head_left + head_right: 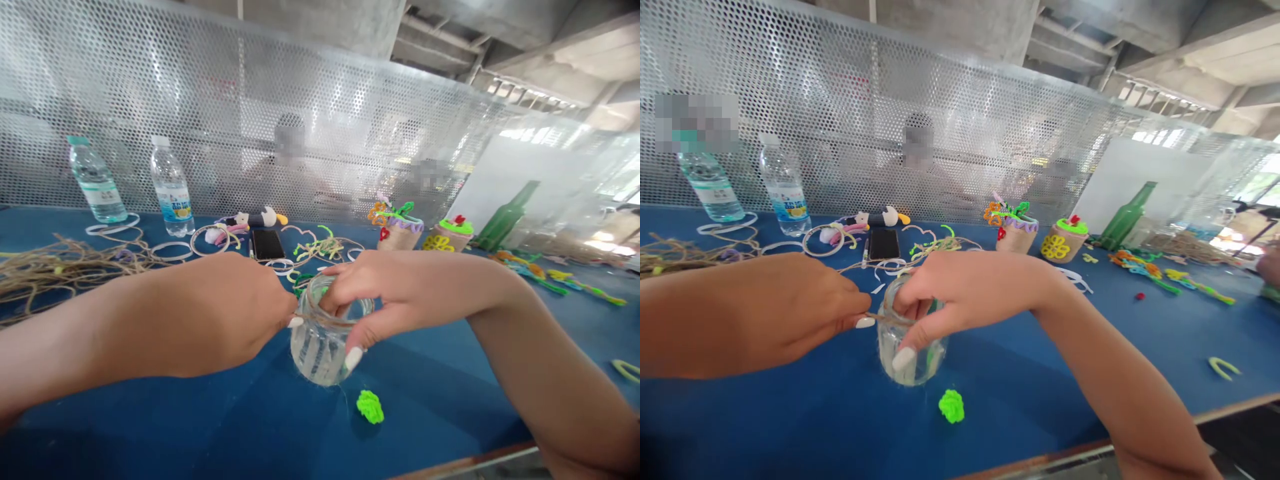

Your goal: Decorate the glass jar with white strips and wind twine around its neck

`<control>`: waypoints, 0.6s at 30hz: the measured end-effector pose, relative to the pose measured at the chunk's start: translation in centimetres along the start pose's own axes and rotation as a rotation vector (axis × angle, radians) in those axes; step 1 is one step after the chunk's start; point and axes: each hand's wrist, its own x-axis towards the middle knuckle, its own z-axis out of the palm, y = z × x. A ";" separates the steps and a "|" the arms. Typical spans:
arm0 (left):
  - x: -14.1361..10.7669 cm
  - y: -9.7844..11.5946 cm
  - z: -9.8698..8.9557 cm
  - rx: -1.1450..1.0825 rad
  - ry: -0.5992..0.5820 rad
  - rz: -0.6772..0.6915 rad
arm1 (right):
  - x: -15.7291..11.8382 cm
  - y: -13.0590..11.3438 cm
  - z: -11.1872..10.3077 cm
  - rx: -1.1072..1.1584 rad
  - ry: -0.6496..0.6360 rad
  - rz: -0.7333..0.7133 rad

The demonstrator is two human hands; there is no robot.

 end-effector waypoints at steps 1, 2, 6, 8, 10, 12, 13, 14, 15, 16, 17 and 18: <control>0.1 0.1 -0.2 0.052 -0.097 -0.011 | 0.1 0.0 0.1 0.006 0.008 -0.006; 0.2 0.2 -0.3 0.085 -0.156 -0.021 | 0.2 0.2 0.2 0.021 0.012 -0.014; 0.1 -0.3 -0.2 0.078 -0.094 0.002 | 0.5 0.5 0.4 0.047 0.025 -0.044; 0.1 -0.7 0.0 0.059 -0.039 0.030 | 0.6 0.2 0.5 0.030 0.053 -0.042; 0.2 -1.0 0.2 0.052 -0.030 0.030 | 0.6 -0.2 0.7 0.020 0.080 -0.026; 0.6 -1.1 0.2 0.061 -0.057 0.019 | 0.6 -0.4 0.8 0.026 0.087 -0.014; 0.7 -1.1 0.2 0.064 -0.065 0.020 | 0.6 -0.4 0.8 0.032 0.086 -0.014; 0.9 -1.1 0.1 0.061 -0.075 0.029 | 0.5 -0.4 0.8 0.038 0.082 -0.016; 1.0 -1.1 0.1 0.057 -0.082 0.034 | 0.5 -0.3 0.9 0.046 0.078 -0.019; 1.1 -1.1 0.1 0.050 -0.087 0.036 | 0.5 -0.1 0.9 0.055 0.073 -0.023; 1.1 -1.2 0.1 0.043 -0.082 0.037 | 0.4 0.0 0.9 0.064 0.065 -0.025; 1.1 -1.2 0.2 0.038 -0.069 0.042 | 0.4 0.1 0.8 0.074 0.057 -0.027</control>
